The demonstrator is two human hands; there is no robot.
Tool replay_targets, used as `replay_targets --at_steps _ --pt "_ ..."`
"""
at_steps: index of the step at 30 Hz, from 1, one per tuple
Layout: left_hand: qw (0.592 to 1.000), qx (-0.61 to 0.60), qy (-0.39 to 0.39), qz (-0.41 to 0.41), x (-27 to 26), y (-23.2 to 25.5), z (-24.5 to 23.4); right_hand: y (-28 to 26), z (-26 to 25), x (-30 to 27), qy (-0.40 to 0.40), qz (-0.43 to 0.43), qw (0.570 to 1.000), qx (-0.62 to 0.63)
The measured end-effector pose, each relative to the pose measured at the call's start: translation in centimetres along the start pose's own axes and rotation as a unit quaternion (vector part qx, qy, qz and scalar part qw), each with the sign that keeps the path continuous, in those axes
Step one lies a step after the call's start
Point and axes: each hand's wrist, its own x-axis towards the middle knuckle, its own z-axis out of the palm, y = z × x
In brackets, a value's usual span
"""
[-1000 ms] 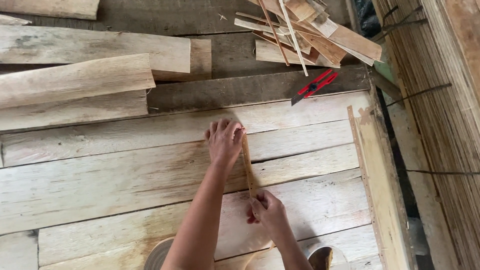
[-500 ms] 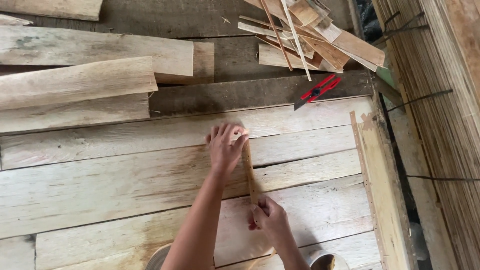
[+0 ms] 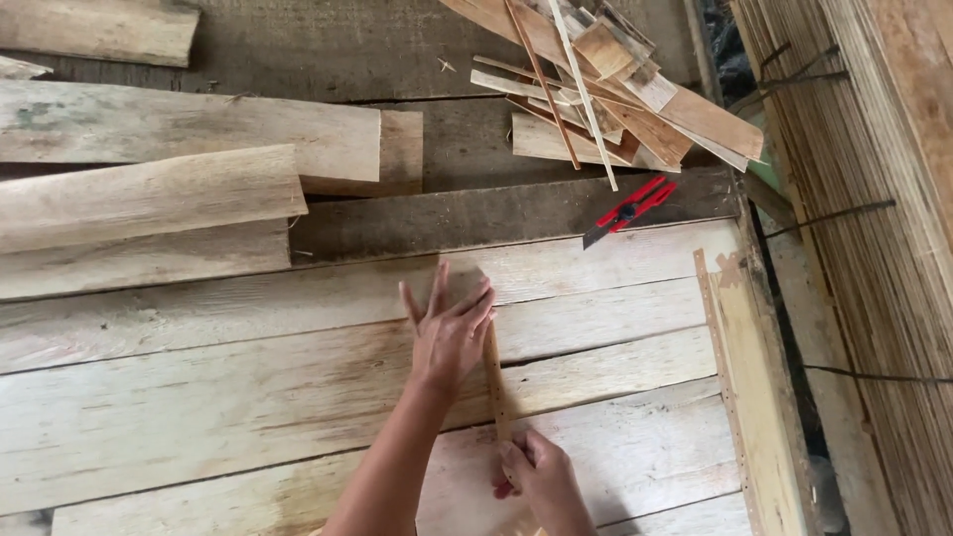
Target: The person applies a brown paste from a small container onto thin wooden strips using their fingers. They then press the strips onto a wooden workbench surface and smooth them down. The person repeats this process with several strips, handling them one at a time.
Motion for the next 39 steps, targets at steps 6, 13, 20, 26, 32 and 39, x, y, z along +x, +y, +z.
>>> replay_targets --at_steps 6,13,20,26,32,39 --pt "0.999 0.033 -0.005 -0.002 -0.6 -0.7 1.6 2.3 -0.5 1.8 -0.031 -0.008 0.999 0.011" --pt "0.993 0.046 -0.108 -0.015 -0.3 -0.2 -0.3 -0.2 -0.8 -1.4 -0.018 0.029 0.984 -0.174" --pt "0.969 0.148 -0.199 -0.001 -0.3 -0.3 -0.2 3.6 -1.1 -1.1 -0.029 0.004 0.988 -0.151" --pt "0.964 0.162 -0.21 0.01 -0.9 -0.4 0.5 5.5 -1.1 0.0 -0.017 -0.009 0.998 -0.06" --pt "0.99 0.088 -0.108 0.036 -1.8 0.1 -0.2 5.0 -0.9 0.0 -0.015 -0.023 0.999 -0.033" --pt "0.915 0.091 -0.387 -0.069 0.0 2.5 -3.4 3.9 -0.8 -0.5 -0.015 -0.002 1.0 -0.018"
